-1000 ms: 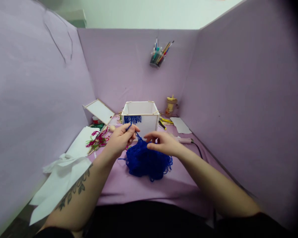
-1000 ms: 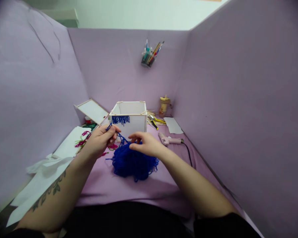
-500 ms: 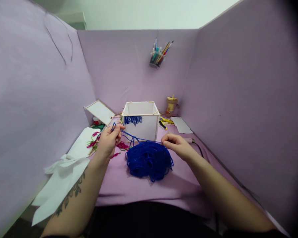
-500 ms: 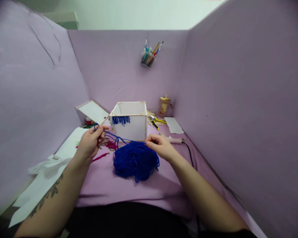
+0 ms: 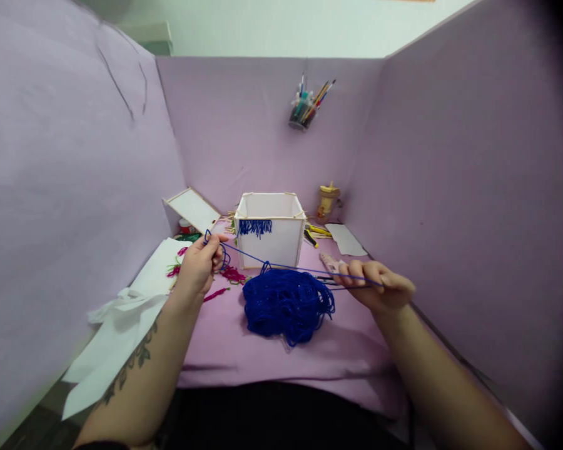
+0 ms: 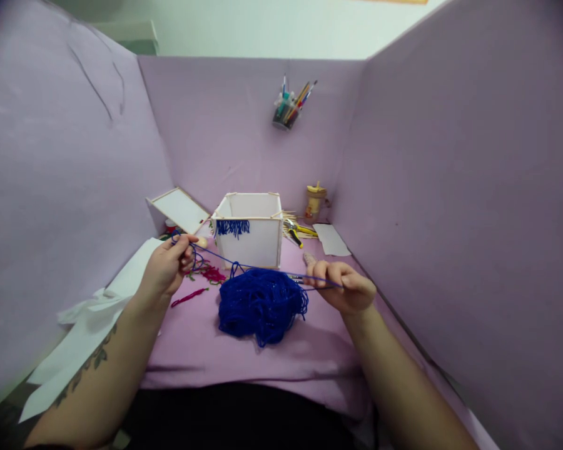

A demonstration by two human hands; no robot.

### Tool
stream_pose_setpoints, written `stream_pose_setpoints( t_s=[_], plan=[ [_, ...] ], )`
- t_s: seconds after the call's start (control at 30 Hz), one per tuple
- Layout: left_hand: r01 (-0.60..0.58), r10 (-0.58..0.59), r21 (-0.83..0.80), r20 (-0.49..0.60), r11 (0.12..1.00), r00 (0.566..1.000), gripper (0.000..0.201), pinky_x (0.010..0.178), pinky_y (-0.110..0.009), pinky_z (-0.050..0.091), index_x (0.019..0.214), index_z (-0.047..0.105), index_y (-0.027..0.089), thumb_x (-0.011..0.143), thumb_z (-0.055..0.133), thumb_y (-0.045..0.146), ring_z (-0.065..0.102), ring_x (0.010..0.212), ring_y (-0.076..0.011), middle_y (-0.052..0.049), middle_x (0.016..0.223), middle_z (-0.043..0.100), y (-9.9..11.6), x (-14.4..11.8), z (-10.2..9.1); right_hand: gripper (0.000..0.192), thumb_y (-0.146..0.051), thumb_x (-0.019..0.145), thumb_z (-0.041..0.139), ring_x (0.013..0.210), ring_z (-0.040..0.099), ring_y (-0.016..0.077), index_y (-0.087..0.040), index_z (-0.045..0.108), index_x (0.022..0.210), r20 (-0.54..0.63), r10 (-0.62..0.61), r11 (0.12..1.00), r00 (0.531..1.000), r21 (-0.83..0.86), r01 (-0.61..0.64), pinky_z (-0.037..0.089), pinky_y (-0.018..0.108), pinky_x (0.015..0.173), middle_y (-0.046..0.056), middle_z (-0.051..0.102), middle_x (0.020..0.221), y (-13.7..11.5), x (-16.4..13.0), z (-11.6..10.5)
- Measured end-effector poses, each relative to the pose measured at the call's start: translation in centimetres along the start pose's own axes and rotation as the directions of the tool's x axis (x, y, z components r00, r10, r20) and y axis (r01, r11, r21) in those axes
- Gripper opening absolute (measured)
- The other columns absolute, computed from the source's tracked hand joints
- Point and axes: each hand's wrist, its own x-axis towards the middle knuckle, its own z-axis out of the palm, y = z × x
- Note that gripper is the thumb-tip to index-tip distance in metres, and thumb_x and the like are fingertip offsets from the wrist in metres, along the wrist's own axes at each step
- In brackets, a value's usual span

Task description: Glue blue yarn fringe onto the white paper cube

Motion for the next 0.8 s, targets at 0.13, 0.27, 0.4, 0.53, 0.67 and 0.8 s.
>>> stream_pose_setpoints(
  t_s=[0.13, 0.27, 0.4, 0.53, 0.67, 0.8],
  plan=[
    [-0.015, 0.015, -0.035, 0.022, 0.999, 1.000, 0.023, 0.037, -0.016, 0.025, 0.078, 0.061, 0.014, 0.075, 0.071, 0.034, 0.036, 0.042, -0.0051, 0.005, 0.053, 0.045, 0.4, -0.1, 0.0, 0.056, -0.066, 0.079, 0.050, 0.069, 0.058, 0.0208, -0.021, 0.053, 0.045, 0.360, -0.024, 0.998, 0.933, -0.047, 0.043, 0.047, 0.037, 0.071, 0.010, 0.065, 0.071, -1.2, 0.8, 0.4],
    [-0.038, 0.039, -0.043, 0.034, 0.998, 0.999, 0.022, 0.038, -0.016, 0.026, 0.079, 0.062, 0.015, 0.077, 0.070, 0.034, 0.037, 0.042, -0.0053, 0.004, 0.053, 0.045, 1.3, -0.6, 0.2, 0.032, -0.045, 0.083, 0.057, 0.067, 0.061, 0.0170, -0.019, 0.065, 0.066, 0.391, 0.101, 0.954, 0.915, -0.298, 0.023, 0.046, 0.027, 0.063, 0.005, 0.067, 0.072, -2.5, 2.7, 3.3],
    [-0.049, 0.051, -0.046, 0.037, 0.998, 0.998, 0.022, 0.038, -0.016, 0.026, 0.078, 0.062, 0.014, 0.078, 0.069, 0.035, 0.037, 0.041, -0.0051, 0.004, 0.052, 0.046, 2.0, -0.9, 0.4, 0.016, -0.027, 0.085, 0.053, 0.049, 0.055, 0.0111, -0.019, 0.066, 0.087, 0.312, 0.183, 0.927, 0.932, -0.369, -0.059, 0.040, 0.022, 0.050, -0.001, 0.062, 0.066, -2.3, 4.8, 7.3],
    [-0.057, 0.059, -0.056, 0.046, 0.997, 0.997, 0.023, 0.038, -0.015, 0.026, 0.078, 0.062, 0.014, 0.077, 0.071, 0.035, 0.037, 0.041, -0.0048, 0.004, 0.052, 0.046, 2.2, -1.1, 0.4, 0.023, -0.020, 0.084, 0.055, 0.058, 0.055, 0.0121, -0.017, 0.070, 0.102, 0.206, 0.098, 0.856, 0.974, -0.516, 0.023, 0.038, 0.023, 0.058, 0.002, 0.063, 0.069, -1.8, 6.7, 10.3],
    [-0.057, 0.061, -0.071, 0.046, 0.996, 0.997, 0.025, 0.038, -0.015, 0.027, 0.078, 0.062, 0.013, 0.076, 0.072, 0.036, 0.037, 0.041, -0.0046, 0.004, 0.052, 0.047, 2.3, -1.1, 0.3, 0.022, -0.025, 0.080, 0.064, 0.064, 0.055, 0.0127, -0.016, 0.074, 0.097, 0.288, 0.113, 0.850, 0.951, -0.523, 0.058, 0.037, 0.023, 0.061, 0.001, 0.063, 0.068, -1.8, 8.0, 11.7],
    [-0.062, 0.064, -0.095, 0.015, 0.994, 0.998, 0.025, 0.037, -0.015, 0.027, 0.077, 0.061, 0.013, 0.076, 0.072, 0.036, 0.037, 0.041, -0.0046, 0.004, 0.052, 0.047, 2.2, -0.9, -0.3, 0.013, -0.019, 0.079, 0.060, 0.062, 0.051, 0.0110, -0.014, 0.072, 0.078, 0.270, 0.107, 0.891, 0.957, -0.453, 0.029, 0.034, 0.021, 0.058, -0.001, 0.060, 0.064, -1.6, 8.1, 11.5]
  ],
)
